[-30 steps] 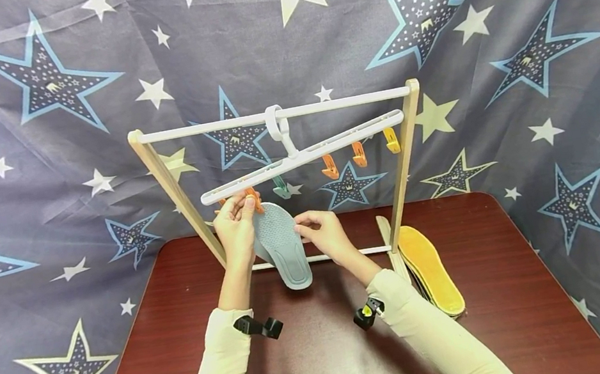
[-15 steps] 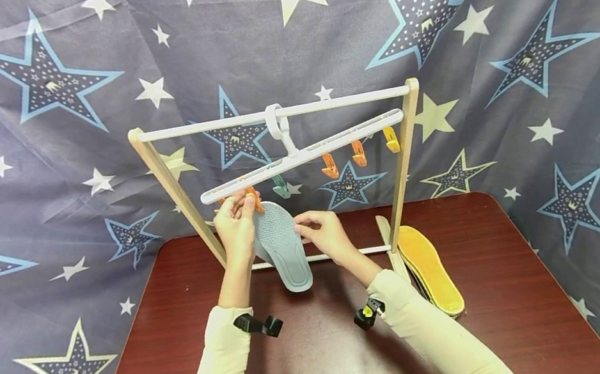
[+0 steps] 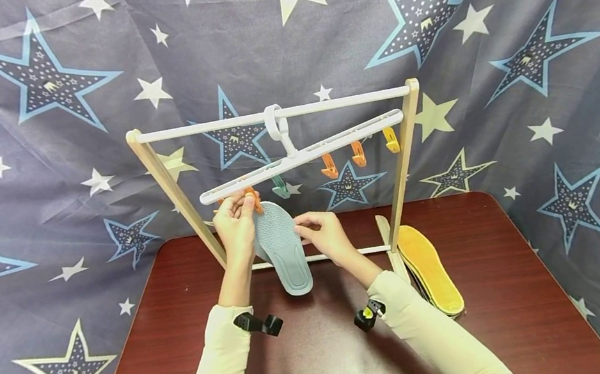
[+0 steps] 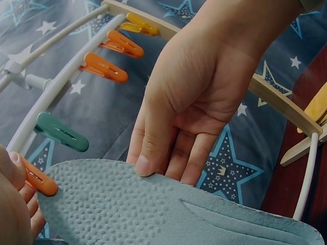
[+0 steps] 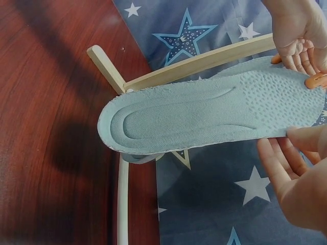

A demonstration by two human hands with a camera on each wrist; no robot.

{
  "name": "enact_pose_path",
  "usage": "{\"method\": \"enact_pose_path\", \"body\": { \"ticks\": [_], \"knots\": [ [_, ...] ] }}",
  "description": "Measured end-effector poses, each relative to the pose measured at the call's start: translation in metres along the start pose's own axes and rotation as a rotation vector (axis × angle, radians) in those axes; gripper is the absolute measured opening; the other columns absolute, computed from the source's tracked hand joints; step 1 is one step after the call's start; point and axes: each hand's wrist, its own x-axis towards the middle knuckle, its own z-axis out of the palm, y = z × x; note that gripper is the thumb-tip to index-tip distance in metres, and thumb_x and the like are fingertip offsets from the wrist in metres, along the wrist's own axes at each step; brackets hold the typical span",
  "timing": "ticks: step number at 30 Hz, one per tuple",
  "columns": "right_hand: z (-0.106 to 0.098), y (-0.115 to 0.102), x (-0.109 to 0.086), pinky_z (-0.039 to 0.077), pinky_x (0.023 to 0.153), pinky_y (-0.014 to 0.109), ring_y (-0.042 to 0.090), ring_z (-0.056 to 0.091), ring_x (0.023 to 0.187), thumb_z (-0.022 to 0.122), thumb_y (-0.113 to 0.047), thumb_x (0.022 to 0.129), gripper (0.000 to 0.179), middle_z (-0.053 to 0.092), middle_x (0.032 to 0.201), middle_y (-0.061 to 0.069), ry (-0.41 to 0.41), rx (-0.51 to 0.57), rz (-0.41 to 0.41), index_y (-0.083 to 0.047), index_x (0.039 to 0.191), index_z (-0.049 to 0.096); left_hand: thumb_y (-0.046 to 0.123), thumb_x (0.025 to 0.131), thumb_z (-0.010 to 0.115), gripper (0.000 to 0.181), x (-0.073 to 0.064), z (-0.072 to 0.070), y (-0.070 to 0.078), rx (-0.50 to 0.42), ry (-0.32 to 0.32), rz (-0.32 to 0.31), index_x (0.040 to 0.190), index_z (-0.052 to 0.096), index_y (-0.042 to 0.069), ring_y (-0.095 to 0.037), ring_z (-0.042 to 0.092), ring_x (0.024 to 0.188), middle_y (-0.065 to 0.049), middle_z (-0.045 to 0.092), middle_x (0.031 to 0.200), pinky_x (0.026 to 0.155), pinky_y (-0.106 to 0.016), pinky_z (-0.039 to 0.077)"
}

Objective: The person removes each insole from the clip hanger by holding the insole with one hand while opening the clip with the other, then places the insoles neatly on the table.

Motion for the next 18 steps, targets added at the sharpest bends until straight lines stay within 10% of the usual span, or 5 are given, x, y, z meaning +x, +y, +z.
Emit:
{"method": "enact_pose_path", "body": {
  "ticks": [18],
  "knots": [
    [0.0007,0.0014,-0.0010,0.065,0.072,0.037,0.014,0.070,0.078,0.067,0.006,0.093,0.020,0.070,0.105,0.035,0.011,0.002,-0.015,0.015,0.111,0.070,-0.010,0.091,0.067,0.017,0.0001,0.0019,0.0011,0.007,0.015,-0.003,0.103,0.064,-0.021,0.006,0.065,0.071,-0.038,0.071,0.100,0.068,-0.008,0.053]
  ]
}}
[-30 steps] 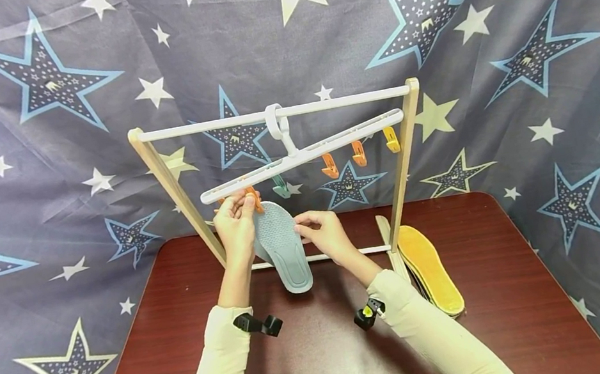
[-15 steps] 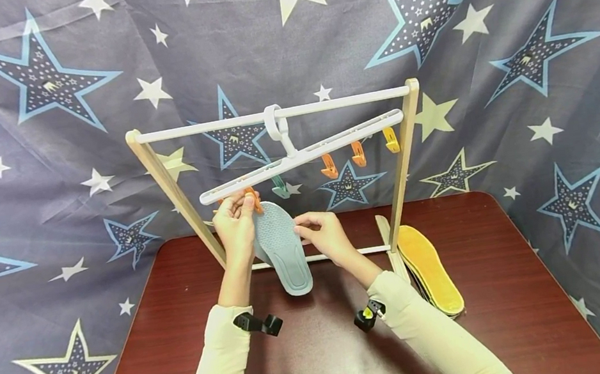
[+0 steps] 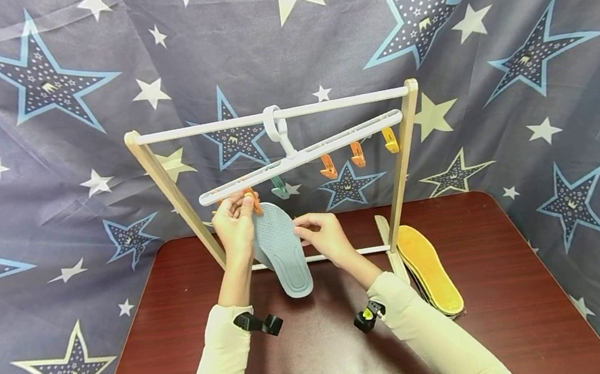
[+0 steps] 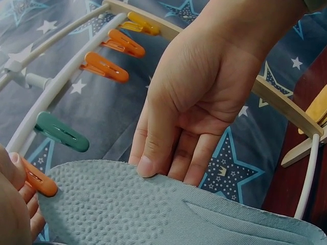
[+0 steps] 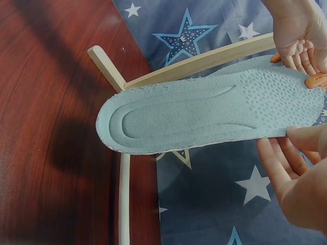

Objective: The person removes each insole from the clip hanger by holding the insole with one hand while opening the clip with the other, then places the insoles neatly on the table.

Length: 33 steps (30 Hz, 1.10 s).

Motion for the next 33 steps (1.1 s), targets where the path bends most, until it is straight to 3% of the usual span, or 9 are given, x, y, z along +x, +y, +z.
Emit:
{"method": "enact_pose_path", "body": {
  "ticks": [4,11,18,29,33],
  "knots": [
    [0.0001,-0.0001,-0.0004,0.065,0.071,0.034,0.021,0.072,0.081,0.067,0.006,0.093,0.020,0.070,0.106,0.035,0.001,-0.003,0.002,0.015,0.111,0.070,-0.010,0.091,0.067,0.016,0.0001,-0.0005,0.0000,0.009,0.001,0.001,0.103,0.065,-0.020,0.007,0.065,0.071,-0.038,0.071,0.099,0.068,-0.008,0.053],
    [0.0008,0.0000,0.0004,0.062,0.077,0.052,0.021,0.072,0.080,0.067,0.005,0.093,0.020,0.071,0.106,0.035,0.000,-0.007,0.003,0.014,0.111,0.070,-0.009,0.090,0.068,0.016,0.0002,-0.0011,0.0009,0.034,-0.002,0.012,0.102,0.066,-0.019,0.007,0.064,0.069,-0.037,0.071,0.098,0.066,-0.008,0.052],
    [0.0017,-0.0008,-0.0002,0.060,0.079,0.057,0.020,0.072,0.081,0.067,0.004,0.094,0.021,0.070,0.107,0.035,-0.008,-0.007,-0.003,0.014,0.112,0.070,-0.009,0.090,0.069,0.015,0.0000,-0.0017,0.0011,0.049,0.000,0.013,0.102,0.068,-0.018,0.006,0.063,0.068,-0.035,0.072,0.097,0.064,-0.008,0.051],
    [0.0018,0.0002,0.0005,0.060,0.079,0.057,0.023,0.073,0.080,0.067,0.004,0.094,0.020,0.071,0.107,0.034,-0.008,-0.020,0.003,0.013,0.111,0.071,-0.009,0.089,0.070,0.014,0.0003,-0.0021,0.0017,0.055,0.005,0.011,0.101,0.069,-0.017,0.005,0.063,0.066,-0.034,0.073,0.095,0.063,-0.008,0.051],
    [0.0011,0.0015,-0.0001,0.064,0.075,0.044,0.026,0.074,0.081,0.068,0.003,0.094,0.020,0.071,0.107,0.034,-0.006,-0.024,0.003,0.013,0.111,0.071,-0.009,0.089,0.070,0.014,0.0002,-0.0019,0.0024,0.064,0.005,0.013,0.100,0.068,-0.017,0.006,0.062,0.066,-0.034,0.073,0.095,0.062,-0.008,0.050]
  ]
}}
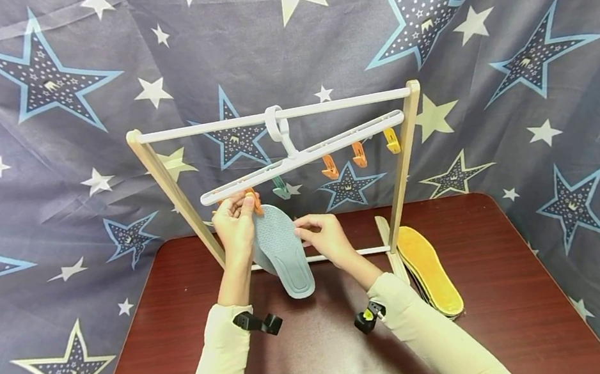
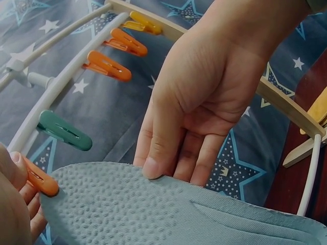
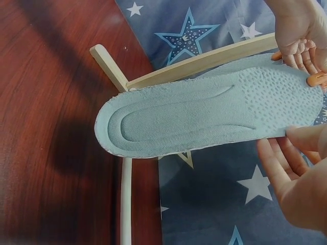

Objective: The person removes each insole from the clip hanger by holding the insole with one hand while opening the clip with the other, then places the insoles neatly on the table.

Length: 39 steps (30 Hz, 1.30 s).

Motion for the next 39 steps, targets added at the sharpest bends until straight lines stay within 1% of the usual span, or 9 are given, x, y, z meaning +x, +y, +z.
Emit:
{"method": "enact_pose_path", "body": {
  "ticks": [3,6,11,19,24,26,29,32,39],
  "knots": [
    [-0.001,0.001,-0.001,0.065,0.071,0.032,0.031,0.074,0.084,0.068,0.003,0.094,0.021,0.071,0.108,0.034,-0.001,0.003,0.002,0.014,0.111,0.071,-0.008,0.090,0.070,0.014,0.000,0.000,0.000,0.004,-0.002,-0.002,0.100,0.068,-0.017,0.005,0.062,0.066,-0.033,0.073,0.095,0.062,-0.008,0.050],
    [-0.003,0.003,-0.001,0.064,0.070,0.030,0.033,0.074,0.086,0.068,0.003,0.094,0.021,0.071,0.108,0.034,-0.003,0.004,0.003,0.014,0.112,0.071,-0.008,0.090,0.070,0.014,0.000,0.000,-0.001,0.003,-0.003,-0.004,0.101,0.068,-0.017,0.005,0.063,0.066,-0.034,0.073,0.096,0.062,-0.008,0.050],
    [-0.004,0.002,-0.001,0.064,0.070,0.030,0.025,0.074,0.082,0.069,0.002,0.094,0.020,0.071,0.108,0.033,-0.001,-0.005,0.007,0.013,0.111,0.071,-0.008,0.090,0.069,0.015,0.000,0.000,-0.002,-0.003,-0.005,0.002,0.101,0.068,-0.018,0.004,0.062,0.066,-0.036,0.072,0.097,0.063,-0.007,0.050],
    [-0.007,0.004,-0.004,0.060,0.079,0.058,0.027,0.075,0.080,0.069,0.003,0.093,0.021,0.071,0.107,0.034,0.001,0.012,0.004,0.014,0.110,0.071,-0.008,0.090,0.070,0.015,0.001,0.001,-0.004,0.009,-0.004,-0.006,0.101,0.069,-0.017,0.005,0.062,0.067,-0.034,0.073,0.096,0.063,-0.008,0.050],
    [-0.011,0.008,-0.006,0.061,0.078,0.056,0.028,0.075,0.080,0.069,0.004,0.093,0.020,0.071,0.107,0.034,0.011,0.019,0.022,0.015,0.110,0.071,-0.007,0.090,0.071,0.015,0.001,0.001,-0.005,0.028,0.003,-0.006,0.101,0.069,-0.017,0.007,0.061,0.066,-0.034,0.073,0.096,0.063,-0.007,0.050],
    [-0.013,0.008,-0.007,0.063,0.076,0.051,0.024,0.074,0.079,0.069,0.003,0.093,0.021,0.071,0.107,0.034,0.014,0.017,0.028,0.015,0.110,0.071,-0.007,0.089,0.071,0.015,0.001,0.001,-0.004,0.027,0.005,-0.007,0.101,0.069,-0.017,0.007,0.061,0.066,-0.034,0.072,0.096,0.063,-0.007,0.050],
    [-0.015,0.009,-0.008,0.063,0.076,0.050,0.017,0.074,0.077,0.068,0.004,0.093,0.021,0.071,0.108,0.034,0.018,0.029,0.034,0.015,0.111,0.070,-0.008,0.089,0.070,0.015,0.002,0.001,-0.003,0.018,0.005,-0.010,0.101,0.068,-0.018,0.007,0.061,0.066,-0.035,0.072,0.096,0.063,-0.008,0.051],
    [-0.017,0.010,-0.009,0.063,0.076,0.052,0.013,0.073,0.076,0.068,0.004,0.093,0.021,0.071,0.108,0.034,0.029,0.040,0.045,0.015,0.111,0.070,-0.009,0.089,0.070,0.015,0.003,0.001,-0.002,0.004,0.008,-0.024,0.101,0.068,-0.018,0.006,0.062,0.067,-0.035,0.072,0.097,0.065,-0.008,0.053],
    [-0.022,0.012,-0.012,0.062,0.079,0.054,0.013,0.074,0.076,0.068,0.004,0.093,0.022,0.071,0.109,0.033,0.052,0.037,0.075,0.014,0.112,0.070,-0.009,0.089,0.070,0.016,0.002,0.000,-0.003,-0.021,0.018,-0.058,0.102,0.068,-0.018,0.006,0.063,0.069,-0.032,0.072,0.097,0.069,-0.009,0.054]
  ]
}}
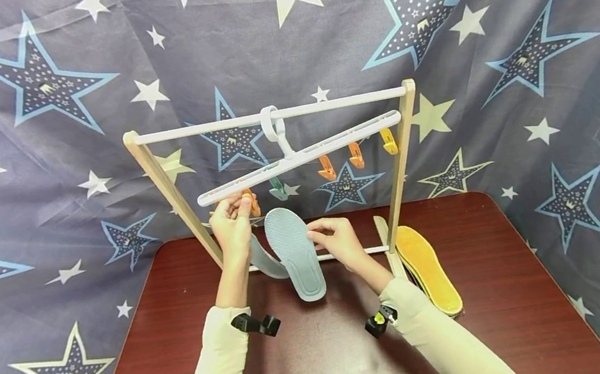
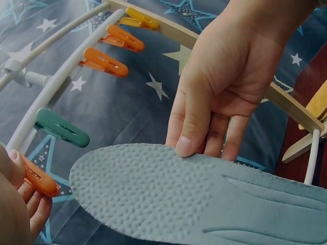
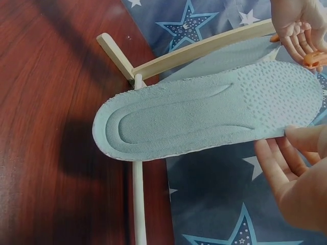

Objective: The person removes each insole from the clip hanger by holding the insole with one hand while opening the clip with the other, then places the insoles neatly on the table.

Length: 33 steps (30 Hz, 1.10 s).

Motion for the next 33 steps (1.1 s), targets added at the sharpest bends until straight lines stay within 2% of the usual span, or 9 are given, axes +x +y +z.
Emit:
{"method": "enact_pose_path", "body": {
  "ticks": [5,8,12,15,25,33],
  "knots": [
    [-0.005,0.001,-0.002,0.062,0.079,0.054,0.009,0.072,0.075,0.069,0.003,0.093,0.022,0.071,0.109,0.034,0.011,0.002,0.011,0.014,0.112,0.071,-0.008,0.089,0.070,0.015,-0.002,-0.002,0.001,-0.004,-0.004,0.018,0.102,0.068,-0.016,0.005,0.065,0.070,-0.032,0.073,0.099,0.070,-0.009,0.054],
    [-0.008,0.001,-0.004,0.063,0.077,0.050,0.008,0.072,0.075,0.068,0.003,0.093,0.022,0.072,0.108,0.032,0.016,0.004,0.018,0.014,0.112,0.070,-0.009,0.089,0.070,0.016,-0.002,-0.003,0.001,-0.023,-0.004,0.021,0.102,0.068,-0.017,0.005,0.065,0.071,-0.033,0.072,0.100,0.070,-0.010,0.055],
    [-0.014,0.003,-0.006,0.065,0.072,0.037,0.008,0.072,0.074,0.068,0.004,0.093,0.023,0.074,0.105,0.028,0.021,0.015,0.034,0.016,0.113,0.069,-0.011,0.088,0.070,0.019,-0.003,-0.004,0.001,-0.058,-0.009,0.020,0.104,0.066,-0.019,0.005,0.066,0.073,-0.035,0.071,0.101,0.072,-0.010,0.055],
    [-0.018,0.004,-0.008,0.064,0.071,0.032,0.007,0.072,0.075,0.067,0.004,0.094,0.024,0.074,0.103,0.025,0.021,0.026,0.037,0.017,0.114,0.068,-0.011,0.088,0.070,0.019,-0.002,-0.004,0.000,-0.069,-0.010,0.026,0.105,0.066,-0.019,0.005,0.067,0.074,-0.035,0.071,0.102,0.073,-0.010,0.056],
    [-0.035,0.001,-0.012,0.064,0.070,0.032,0.009,0.074,0.073,0.070,0.001,0.093,0.022,0.078,0.095,0.012,0.052,0.007,0.049,0.013,0.112,0.070,-0.011,0.088,0.070,0.022,-0.002,-0.008,-0.001,-0.053,-0.003,0.039,0.107,0.066,-0.019,0.004,0.066,0.076,-0.035,0.071,0.103,0.075,-0.010,0.055],
    [-0.045,-0.007,-0.014,0.065,0.071,0.033,0.008,0.072,0.076,0.068,0.000,0.095,0.025,0.076,0.097,0.019,0.033,0.012,0.055,0.016,0.114,0.068,-0.009,0.088,0.071,0.023,-0.003,-0.013,-0.001,-0.041,-0.015,0.047,0.110,0.067,-0.017,0.001,0.067,0.082,-0.033,0.071,0.106,0.080,-0.012,0.056]
  ]
}}
